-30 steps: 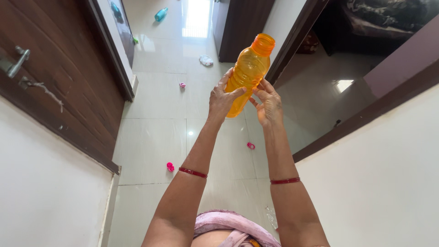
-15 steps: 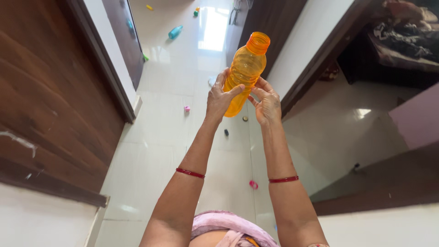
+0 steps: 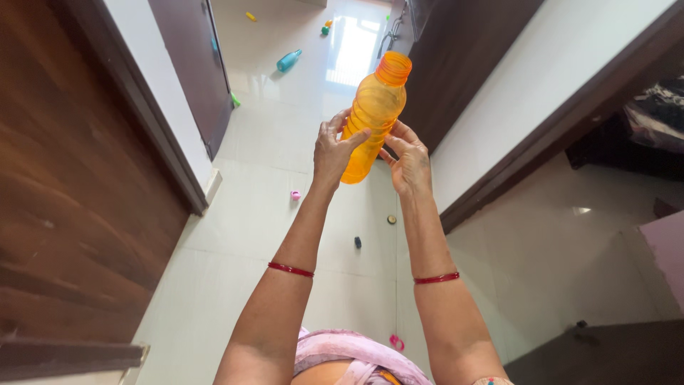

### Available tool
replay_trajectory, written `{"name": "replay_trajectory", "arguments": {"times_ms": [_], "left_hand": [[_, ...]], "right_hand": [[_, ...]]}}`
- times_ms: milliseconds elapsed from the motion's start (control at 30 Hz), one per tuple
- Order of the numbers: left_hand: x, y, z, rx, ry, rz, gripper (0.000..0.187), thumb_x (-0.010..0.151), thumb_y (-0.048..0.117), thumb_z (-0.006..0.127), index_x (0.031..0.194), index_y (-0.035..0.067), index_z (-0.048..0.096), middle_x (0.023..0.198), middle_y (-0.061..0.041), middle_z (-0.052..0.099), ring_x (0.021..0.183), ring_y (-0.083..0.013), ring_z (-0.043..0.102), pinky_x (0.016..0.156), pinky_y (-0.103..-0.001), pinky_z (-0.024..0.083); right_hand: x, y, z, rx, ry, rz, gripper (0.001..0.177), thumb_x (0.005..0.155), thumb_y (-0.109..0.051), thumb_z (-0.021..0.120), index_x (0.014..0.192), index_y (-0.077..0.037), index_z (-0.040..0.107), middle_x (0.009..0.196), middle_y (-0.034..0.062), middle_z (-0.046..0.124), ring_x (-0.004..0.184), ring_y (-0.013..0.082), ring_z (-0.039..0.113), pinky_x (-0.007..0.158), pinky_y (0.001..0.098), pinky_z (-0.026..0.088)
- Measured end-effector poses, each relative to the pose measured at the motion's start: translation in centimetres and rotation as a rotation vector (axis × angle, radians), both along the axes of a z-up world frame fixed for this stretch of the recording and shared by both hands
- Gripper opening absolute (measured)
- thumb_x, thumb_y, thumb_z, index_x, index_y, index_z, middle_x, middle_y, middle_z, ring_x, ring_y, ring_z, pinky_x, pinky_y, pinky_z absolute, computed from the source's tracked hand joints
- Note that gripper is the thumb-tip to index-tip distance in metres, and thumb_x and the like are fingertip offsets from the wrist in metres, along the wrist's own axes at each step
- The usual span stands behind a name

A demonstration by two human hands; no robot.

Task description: The person picks up an orange bottle and a plush lion from the floor by hand and places them into a paper bag on a counter.

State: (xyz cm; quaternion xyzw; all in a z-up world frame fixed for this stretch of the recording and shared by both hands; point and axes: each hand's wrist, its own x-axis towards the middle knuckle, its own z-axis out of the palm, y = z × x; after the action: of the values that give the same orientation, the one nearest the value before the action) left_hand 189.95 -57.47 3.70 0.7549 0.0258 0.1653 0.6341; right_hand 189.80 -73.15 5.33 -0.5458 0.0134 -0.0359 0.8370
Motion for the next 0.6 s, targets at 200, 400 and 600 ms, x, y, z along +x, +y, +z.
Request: {"name": "replay_trajectory", "arguments": {"times_ms": [200, 400, 600], "left_hand": [[11.6, 4.2, 0.6, -0.052, 0.021, -0.011, 0.071, 0.075, 0.049, 0.079, 0.139, 0.021, 0.061, 0.124, -0.006, 0.061, 0.12, -0.0198, 0.063, 0.098, -0.037, 0.055], [22.9, 9.0, 0.6, -0.007, -0.022, -0.001, 0.068, 0.076, 0.046, 0.081, 0.137, 0.02, 0.064, 0.122, -0.007, 0.063, 0.12, -0.0199, 0.063, 0.099, -0.038, 0.054], [32.0, 10.0, -0.3, -0.129, 0.062, -0.025, 0.078, 0.073, 0.043, 0.082, 0.141, 0.017, 0.055, 0.126, -0.006, 0.063, 0.118, -0.0188, 0.064, 0.097, -0.036, 0.056]], "right_hand": [[12.3, 3.7, 0.3, 0.016, -0.026, 0.041, 0.032, 0.093, -0.002, 0.059, 0.123, -0.006, 0.069, 0.117, 0.006, 0.07, 0.11, 0.0174, 0.06, 0.097, 0.0421, 0.044], [22.8, 8.3, 0.8, 0.004, -0.01, 0.03, 0.037, 0.09, 0.0, 0.056, 0.125, -0.006, 0.069, 0.122, 0.0076, 0.07, 0.115, 0.0174, 0.06, 0.098, 0.0421, 0.045], [31.7, 9.7, -0.3, 0.006, 0.011, 0.028, 0.038, 0.09, 0.001, 0.054, 0.125, -0.003, 0.067, 0.124, 0.0094, 0.069, 0.119, 0.02, 0.059, 0.098, 0.042, 0.043]]}}
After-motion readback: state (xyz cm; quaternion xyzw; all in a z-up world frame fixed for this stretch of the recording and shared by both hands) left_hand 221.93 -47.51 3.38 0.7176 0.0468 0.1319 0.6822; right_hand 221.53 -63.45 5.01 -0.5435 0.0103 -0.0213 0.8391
